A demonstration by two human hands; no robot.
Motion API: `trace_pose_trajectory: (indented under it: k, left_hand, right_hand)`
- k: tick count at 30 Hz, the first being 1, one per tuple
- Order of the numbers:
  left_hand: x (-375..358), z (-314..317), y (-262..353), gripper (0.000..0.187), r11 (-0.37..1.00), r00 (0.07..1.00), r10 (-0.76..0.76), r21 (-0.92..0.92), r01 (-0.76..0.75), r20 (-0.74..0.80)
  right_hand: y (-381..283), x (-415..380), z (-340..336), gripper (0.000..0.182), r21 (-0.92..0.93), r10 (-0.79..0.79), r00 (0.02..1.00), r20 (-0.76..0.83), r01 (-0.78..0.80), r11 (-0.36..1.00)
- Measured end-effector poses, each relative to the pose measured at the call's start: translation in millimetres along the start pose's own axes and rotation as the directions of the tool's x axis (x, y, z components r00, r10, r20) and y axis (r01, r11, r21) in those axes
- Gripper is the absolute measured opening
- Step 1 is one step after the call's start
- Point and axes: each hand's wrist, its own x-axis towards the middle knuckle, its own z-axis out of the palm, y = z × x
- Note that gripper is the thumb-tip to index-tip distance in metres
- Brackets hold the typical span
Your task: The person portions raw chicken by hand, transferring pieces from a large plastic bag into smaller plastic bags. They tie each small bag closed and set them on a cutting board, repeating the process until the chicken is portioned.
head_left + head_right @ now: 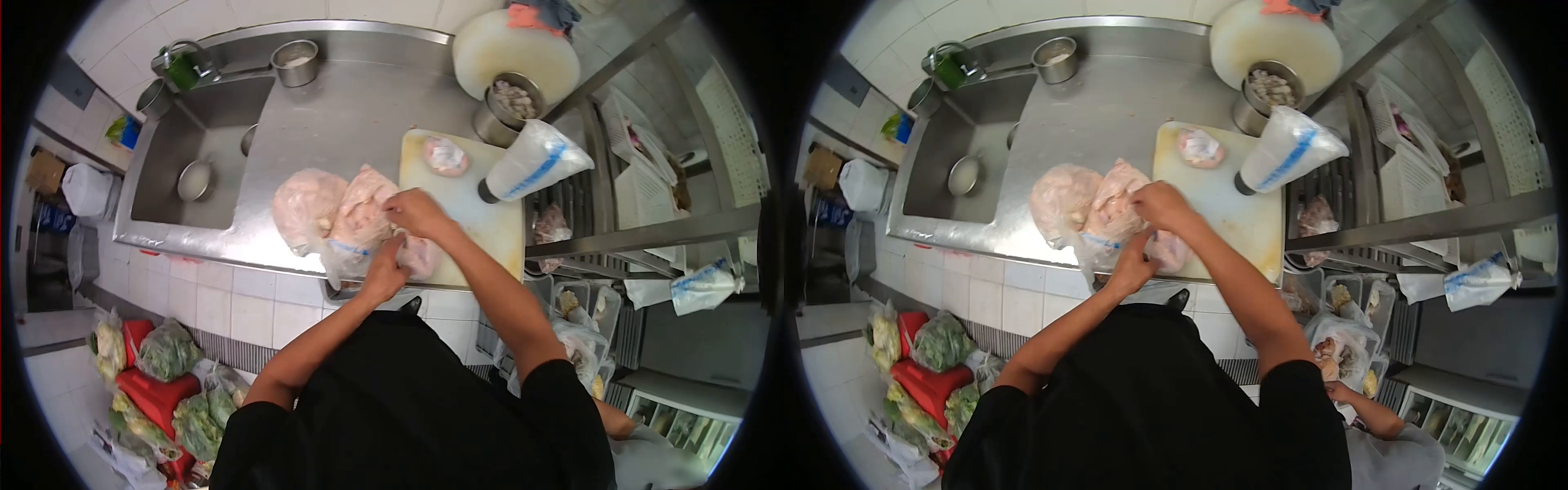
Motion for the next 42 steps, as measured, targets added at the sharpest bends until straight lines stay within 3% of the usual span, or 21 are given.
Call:
trace_pose_trajectory:
  k: [2,3,6,7,13,20,21,22,23,24,26,27,30,35,37,38,39,40,41,42]
  left_hand:
    - [-0.1,11.8,-20.1,0.072,0.996,1.000,-0.008,-0.086,0.010,0.025]
    - [2.6,1.0,-2.1,0.070,0.996,0.998,0.051,-0.077,-0.049,0.024]
    - [-10.4,-2.5,-1.9,0.070,0.997,0.997,-0.080,-0.011,0.080,0.021]
    - [-10.6,-4.3,-1.2,0.070,0.999,0.999,-0.043,0.004,0.043,-0.002]
    - [-9.4,-12.6,5.9,0.069,0.996,0.995,-0.092,-0.015,0.093,0.029]
    - [-6.0,-8.6,-12.4,0.071,0.999,0.999,-0.049,0.017,0.048,0.020]
    - [-5.7,-4.4,-20.8,0.072,0.999,1.000,0.013,0.046,-0.012,-0.026]
    - [-6.0,-2.2,-22.2,0.073,0.995,0.995,0.077,0.073,-0.072,-0.063]
    - [-4.7,-1.4,-23.6,0.073,0.995,0.995,0.080,0.072,-0.076,-0.060]
    - [-2.8,-3.1,-20.2,0.073,0.997,0.999,0.037,0.071,-0.035,-0.028]
    - [-0.4,-8.2,-12.0,0.074,0.997,1.000,-0.002,0.071,0.001,0.017]
    - [1.0,-11.8,-8.0,0.074,0.998,0.998,-0.049,0.042,0.047,0.040]
    - [1.9,-18.7,2.7,0.075,0.994,0.991,-0.106,-0.012,0.107,0.076]
    - [6.8,-26.7,17.1,0.075,0.982,0.981,-0.168,-0.067,0.174,0.097]
    - [11.1,-26.1,18.0,0.075,0.934,0.950,-0.276,-0.193,0.302,0.148]
    - [12.4,-24.6,19.1,0.075,0.935,0.950,-0.273,-0.192,0.299,0.152]
    - [12.2,-22.4,20.4,0.075,0.934,0.960,-0.248,-0.231,0.273,0.133]
    - [11.1,-20.2,22.2,0.074,0.931,0.968,-0.225,-0.268,0.248,0.113]
    - [11.0,-17.9,24.7,0.074,0.932,0.968,-0.223,-0.267,0.245,0.113]
    - [9.1,-15.3,28.3,0.074,0.955,0.981,-0.168,-0.230,0.185,0.092]
  right_hand:
    - [16.7,22.0,36.3,0.018,-0.214,-0.054,0.996,0.075,0.069,0.974]
    - [7.6,26.6,41.4,0.022,-0.157,0.037,0.996,0.079,-0.024,0.987]
    - [-5.3,35.0,57.0,0.031,-0.120,-0.101,0.994,-0.031,0.096,0.988]
    - [-10.6,35.9,56.9,0.036,-0.176,-0.077,0.997,-0.010,0.074,0.982]
    - [-19.6,48.0,64.5,0.033,-0.277,-0.085,0.995,-0.052,0.068,0.959]
    - [3.9,72.1,68.0,0.026,-0.249,-0.125,0.989,-0.074,0.103,0.963]
    - [3.6,69.2,55.8,0.023,0.039,0.030,0.990,-0.137,-0.024,0.999]
    - [8.7,66.4,49.9,0.020,0.329,0.202,0.968,-0.152,-0.143,0.933]
    - [29.6,74.1,60.7,0.018,0.630,0.261,0.962,-0.078,-0.156,0.761]
    - [27.9,69.5,49.5,0.018,0.629,0.267,0.960,-0.082,-0.158,0.761]
    - [13.7,54.4,12.2,0.013,0.781,0.363,0.925,0.115,-0.310,0.542]
    - [15.1,47.7,3.8,0.012,0.820,0.343,0.930,0.134,-0.298,0.488]
    - [11.9,16.1,-25.8,0.015,0.846,0.276,0.944,0.182,-0.293,0.445]
    - [33.5,-36.6,-27.2,0.017,0.770,0.148,0.921,0.360,-0.383,0.511]
    - [39.7,-54.5,-6.8,0.018,0.635,0.136,0.905,0.404,-0.384,0.670]
    - [38.7,-61.9,-2.5,0.018,0.636,0.139,0.906,0.400,-0.384,0.669]
    - [24.1,-66.7,-5.1,0.022,0.312,0.217,0.911,0.350,-0.332,0.890]
    - [9.2,-70.4,-8.5,0.027,-0.071,0.269,0.923,0.276,-0.260,0.963]
    - [-1.7,-70.5,-13.3,0.034,-0.160,0.367,0.891,0.267,-0.334,0.929]
    - [-0.8,-70.8,-10.9,0.034,-0.160,0.367,0.892,0.265,-0.335,0.929]
